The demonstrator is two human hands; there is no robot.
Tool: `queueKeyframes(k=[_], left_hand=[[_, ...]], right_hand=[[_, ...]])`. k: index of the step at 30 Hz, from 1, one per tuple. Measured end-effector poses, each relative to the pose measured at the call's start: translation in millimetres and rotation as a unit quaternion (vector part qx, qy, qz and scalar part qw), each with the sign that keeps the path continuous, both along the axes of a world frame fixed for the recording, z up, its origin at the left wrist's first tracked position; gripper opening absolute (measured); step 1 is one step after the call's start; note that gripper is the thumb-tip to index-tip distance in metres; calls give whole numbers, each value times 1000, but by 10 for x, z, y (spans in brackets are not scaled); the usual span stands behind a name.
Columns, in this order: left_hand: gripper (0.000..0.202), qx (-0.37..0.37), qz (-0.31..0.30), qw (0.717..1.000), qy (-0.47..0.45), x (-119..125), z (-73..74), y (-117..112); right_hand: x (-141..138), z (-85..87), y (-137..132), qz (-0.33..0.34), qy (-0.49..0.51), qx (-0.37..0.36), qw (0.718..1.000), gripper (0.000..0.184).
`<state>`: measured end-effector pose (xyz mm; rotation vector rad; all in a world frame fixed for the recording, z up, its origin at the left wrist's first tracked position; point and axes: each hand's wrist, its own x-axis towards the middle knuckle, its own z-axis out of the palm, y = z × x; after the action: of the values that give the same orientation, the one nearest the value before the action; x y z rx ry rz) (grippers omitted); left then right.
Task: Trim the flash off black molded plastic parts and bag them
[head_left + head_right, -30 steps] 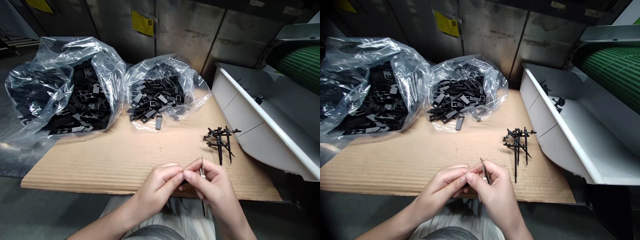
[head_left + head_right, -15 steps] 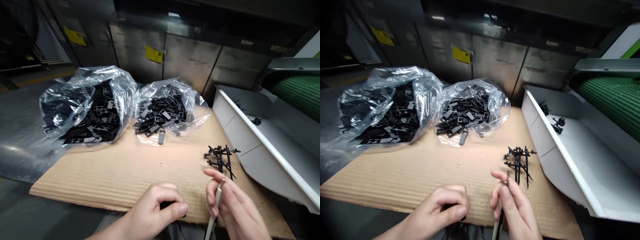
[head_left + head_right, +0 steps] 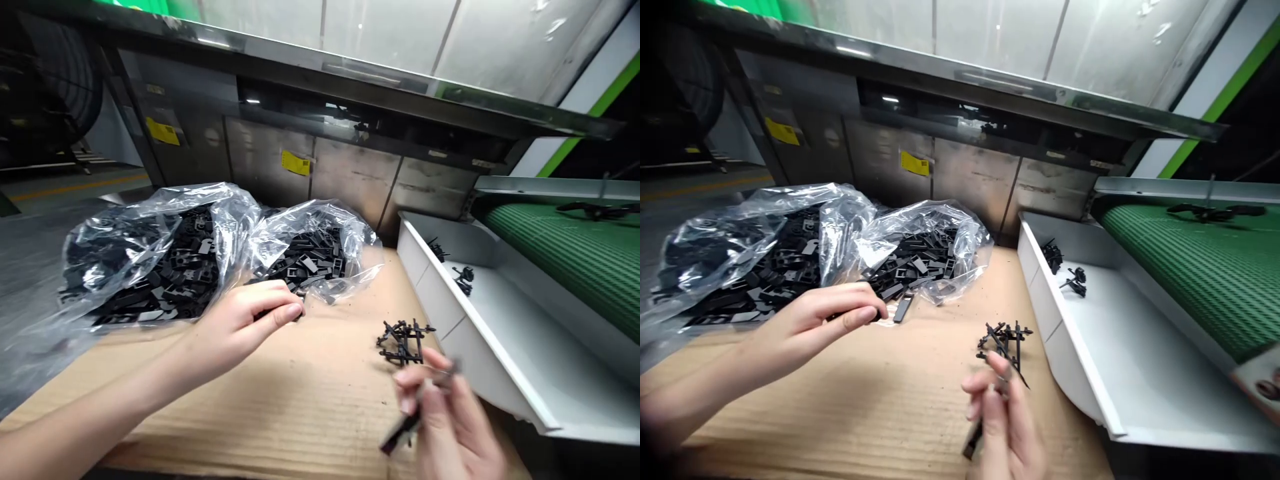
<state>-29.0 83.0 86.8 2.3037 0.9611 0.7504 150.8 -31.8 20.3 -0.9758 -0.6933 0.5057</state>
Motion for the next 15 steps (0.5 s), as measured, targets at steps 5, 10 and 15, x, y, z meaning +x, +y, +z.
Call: queueKeyframes(k=[5,10,15], left_hand=[[29,32,-53,997,47,130,-49,117],[33,41,-56,995,70,128,-165,141],[33,82,-47,988,120,110,-141,232]], right_hand=[[-21,-342,93,59,36,-45,997,20],[-20,-370,80,60,10,-52,997,25],[-17,-361,87,65,18,-47,997,23]])
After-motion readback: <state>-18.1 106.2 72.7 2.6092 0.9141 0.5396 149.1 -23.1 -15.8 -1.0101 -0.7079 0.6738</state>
